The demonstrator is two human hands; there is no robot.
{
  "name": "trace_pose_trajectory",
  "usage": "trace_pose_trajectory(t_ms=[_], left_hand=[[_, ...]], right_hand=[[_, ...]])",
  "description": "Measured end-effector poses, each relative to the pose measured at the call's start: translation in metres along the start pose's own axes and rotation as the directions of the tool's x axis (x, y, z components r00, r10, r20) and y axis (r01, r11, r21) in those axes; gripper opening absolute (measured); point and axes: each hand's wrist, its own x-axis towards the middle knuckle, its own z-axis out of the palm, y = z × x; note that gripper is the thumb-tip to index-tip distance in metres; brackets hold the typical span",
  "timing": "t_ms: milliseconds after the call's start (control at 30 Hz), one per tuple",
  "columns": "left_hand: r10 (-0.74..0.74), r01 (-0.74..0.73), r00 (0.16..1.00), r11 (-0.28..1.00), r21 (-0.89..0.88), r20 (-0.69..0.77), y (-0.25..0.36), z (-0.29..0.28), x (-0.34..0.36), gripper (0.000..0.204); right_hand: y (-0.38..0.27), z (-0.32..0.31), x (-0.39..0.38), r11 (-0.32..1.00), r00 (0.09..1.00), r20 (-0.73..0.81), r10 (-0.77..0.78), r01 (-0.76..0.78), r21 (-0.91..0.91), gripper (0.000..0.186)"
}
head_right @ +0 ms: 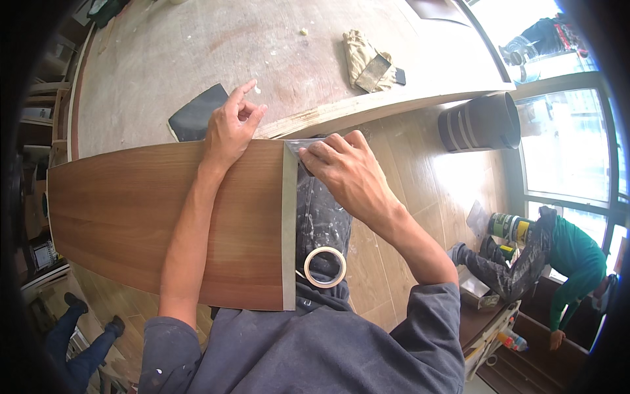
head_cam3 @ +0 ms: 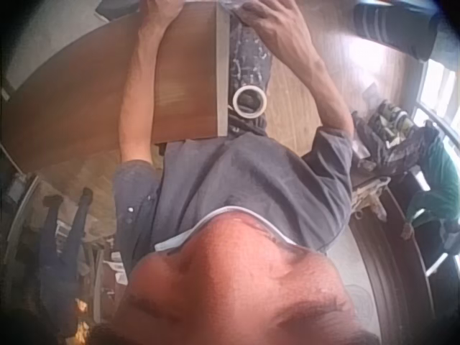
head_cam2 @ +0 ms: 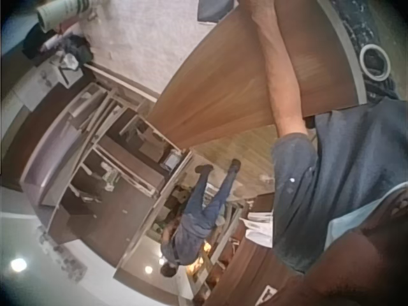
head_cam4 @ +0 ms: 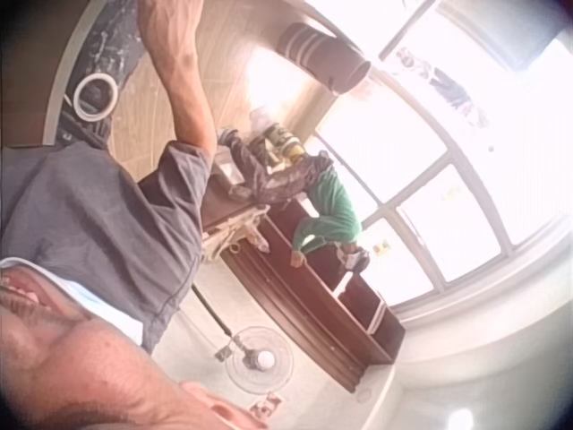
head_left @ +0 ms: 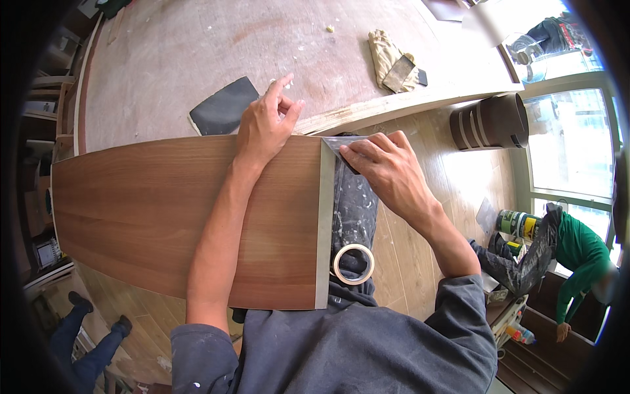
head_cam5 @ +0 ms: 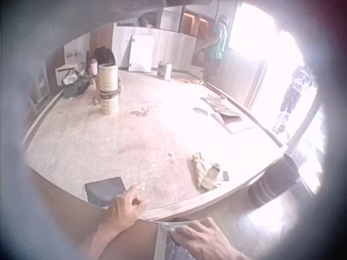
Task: The person applies masking tape to the edges of a wooden panel, then uses a scraper to press and smooth the tape along the edges. The person continues applying tape to additional edges and smooths them with the scraper.
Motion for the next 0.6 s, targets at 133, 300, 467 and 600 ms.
trace_pose_trajectory(t_ms=[133,300,467,600], left_hand=[[-0.015,0.015,1.000,1.000,-0.005,0.007,0.000,0.000,-0.001,0.050],[0.026,-0.018,0.994,0.997,-0.076,0.107,0.007,-0.007,0.000,0.055],[0.013,0.036,0.886,0.995,-0.098,0.463,0.019,-0.006,0.007,0.054],[-0.018,0.133,0.817,0.978,-0.159,0.577,0.001,0.002,0.022,0.053]], right_hand=[[0.000,0.006,0.002,1.000,0.999,-0.039,0.008,-0.009,-0.029,0.039],[0.007,-0.006,-0.005,0.987,0.968,-0.195,0.159,-0.160,0.007,0.039],[0.002,-0.017,-0.047,0.912,0.887,-0.230,0.399,-0.361,0.193,0.031],[-0.016,0.003,-0.088,0.801,0.776,-0.277,0.567,-0.442,0.403,0.032]])
